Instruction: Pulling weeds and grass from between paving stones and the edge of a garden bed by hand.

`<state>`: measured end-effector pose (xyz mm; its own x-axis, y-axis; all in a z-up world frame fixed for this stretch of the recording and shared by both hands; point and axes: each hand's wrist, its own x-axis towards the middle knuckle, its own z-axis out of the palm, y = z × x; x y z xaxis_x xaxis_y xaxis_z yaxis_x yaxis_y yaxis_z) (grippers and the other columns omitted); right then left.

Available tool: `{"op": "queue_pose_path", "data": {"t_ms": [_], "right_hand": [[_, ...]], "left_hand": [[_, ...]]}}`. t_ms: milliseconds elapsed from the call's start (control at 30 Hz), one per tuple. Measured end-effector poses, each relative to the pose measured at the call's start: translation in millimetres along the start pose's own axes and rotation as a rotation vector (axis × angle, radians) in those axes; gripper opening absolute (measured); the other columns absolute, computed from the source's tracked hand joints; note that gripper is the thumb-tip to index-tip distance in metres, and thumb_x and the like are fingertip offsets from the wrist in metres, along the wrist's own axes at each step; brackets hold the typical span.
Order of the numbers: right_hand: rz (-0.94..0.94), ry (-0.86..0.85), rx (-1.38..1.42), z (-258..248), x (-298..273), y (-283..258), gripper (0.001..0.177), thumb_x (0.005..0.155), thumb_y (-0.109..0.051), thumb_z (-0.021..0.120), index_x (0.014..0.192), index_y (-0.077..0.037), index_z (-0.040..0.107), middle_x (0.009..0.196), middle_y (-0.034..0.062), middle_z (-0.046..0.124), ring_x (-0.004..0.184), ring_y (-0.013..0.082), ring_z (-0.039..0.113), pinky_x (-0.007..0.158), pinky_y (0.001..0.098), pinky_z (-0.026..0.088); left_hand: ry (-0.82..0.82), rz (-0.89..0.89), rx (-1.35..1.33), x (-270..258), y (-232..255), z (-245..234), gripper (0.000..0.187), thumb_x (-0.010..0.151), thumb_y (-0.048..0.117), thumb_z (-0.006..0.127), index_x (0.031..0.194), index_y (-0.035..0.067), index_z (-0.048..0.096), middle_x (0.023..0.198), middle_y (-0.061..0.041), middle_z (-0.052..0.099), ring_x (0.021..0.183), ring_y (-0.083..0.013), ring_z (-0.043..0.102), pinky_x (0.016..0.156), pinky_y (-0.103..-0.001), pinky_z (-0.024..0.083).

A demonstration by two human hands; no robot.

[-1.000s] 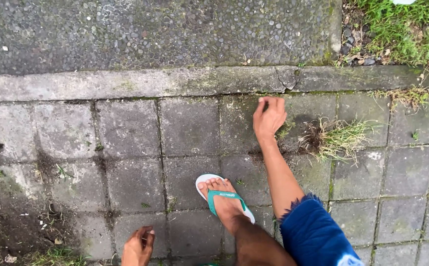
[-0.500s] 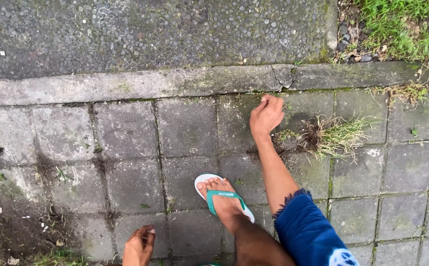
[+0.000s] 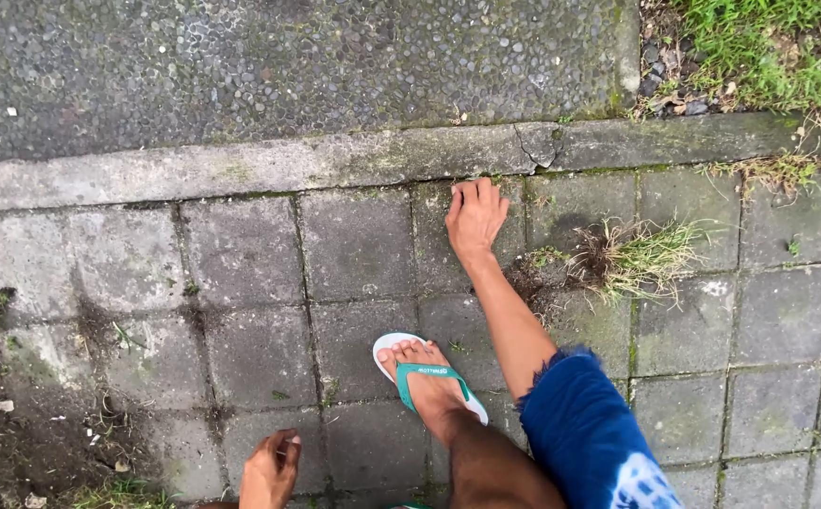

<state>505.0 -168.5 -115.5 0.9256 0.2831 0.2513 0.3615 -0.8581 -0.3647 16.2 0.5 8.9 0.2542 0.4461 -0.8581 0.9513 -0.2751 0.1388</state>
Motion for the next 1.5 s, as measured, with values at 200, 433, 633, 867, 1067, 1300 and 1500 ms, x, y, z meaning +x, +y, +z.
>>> {"op": "queue_pose_path", "data": {"t_ms": [200, 433, 633, 867, 1067, 1300, 1500], "right_hand": [[0.212, 0.142, 0.034, -35, 0, 16, 0.01, 0.1, -0.02, 0.065, 0.1, -0.012, 0.071, 0.098, 0.0012, 0.062, 0.086, 0.0149, 0.055, 0.076, 0.0305, 0.036], [0.171, -0.198, -0.092, -123, -71, 30, 0.032, 0.1, -0.037, 0.062, 0.107, -0.006, 0.065, 0.11, 0.0134, 0.053, 0.093, 0.0365, 0.055, 0.082, 0.0527, 0.043], [0.378, -0.88, -0.113, -246, -157, 39, 0.026, 0.092, -0.031, 0.055, 0.108, -0.018, 0.069, 0.117, 0.0105, 0.061, 0.112, 0.0371, 0.061, 0.095, 0.0578, 0.044], [0.781, -1.035, 0.052, -454, -268, 64, 0.022, 0.087, -0.029, 0.053, 0.097, -0.021, 0.071, 0.103, 0.0117, 0.075, 0.101, 0.0394, 0.069, 0.087, 0.0468, 0.053], [1.077, -1.015, -0.025, -600, -339, 131, 0.023, 0.084, -0.025, 0.055, 0.099, -0.023, 0.072, 0.105, 0.0132, 0.076, 0.107, 0.0386, 0.069, 0.09, 0.0432, 0.053], [1.209, -0.925, -0.072, -709, -351, 230, 0.038, 0.085, -0.029, 0.044, 0.099, -0.011, 0.074, 0.108, 0.0239, 0.075, 0.112, 0.049, 0.063, 0.101, 0.0454, 0.049], [1.169, -0.944, -0.042, -748, -259, 351, 0.034, 0.078, -0.029, 0.056, 0.1, -0.018, 0.08, 0.105, 0.0151, 0.08, 0.11, 0.0372, 0.071, 0.094, 0.0408, 0.054]], "left_hand": [[0.034, 0.007, 0.011, 7, -7, 7, 0.034, 0.102, 0.035, 0.055, 0.128, 0.019, 0.07, 0.112, -0.011, 0.08, 0.096, -0.0202, 0.082, 0.093, -0.034, 0.069], [-0.105, 0.045, 0.077, -51, 44, -19, 0.03, 0.102, 0.03, 0.058, 0.128, 0.02, 0.07, 0.118, -0.01, 0.077, 0.1, -0.0212, 0.081, 0.094, -0.032, 0.07], [0.089, 0.242, 0.089, -129, 43, -57, 0.033, 0.093, 0.041, 0.06, 0.12, 0.029, 0.075, 0.112, -0.004, 0.076, 0.091, -0.02, 0.082, 0.084, -0.037, 0.061], [0.229, 0.156, 0.182, -270, 14, -58, 0.037, 0.084, 0.047, 0.065, 0.118, 0.039, 0.078, 0.126, -0.006, 0.067, 0.111, -0.0296, 0.071, 0.102, -0.042, 0.053], [0.171, 0.118, 0.097, -377, 14, -23, 0.022, 0.082, 0.037, 0.072, 0.101, 0.035, 0.082, 0.106, -0.003, 0.075, 0.082, -0.0193, 0.076, 0.076, -0.033, 0.065], [0.827, -0.248, 0.196, -430, 102, 48, 0.017, 0.083, 0.04, 0.064, 0.083, 0.031, 0.079, 0.081, -0.003, 0.072, 0.068, -0.0199, 0.069, 0.064, -0.034, 0.056], [0.947, -0.464, 0.099, -486, 273, 136, 0.02, 0.086, 0.041, 0.062, 0.08, 0.03, 0.077, 0.077, 0.001, 0.071, 0.069, -0.0159, 0.068, 0.064, -0.03, 0.053]]}}
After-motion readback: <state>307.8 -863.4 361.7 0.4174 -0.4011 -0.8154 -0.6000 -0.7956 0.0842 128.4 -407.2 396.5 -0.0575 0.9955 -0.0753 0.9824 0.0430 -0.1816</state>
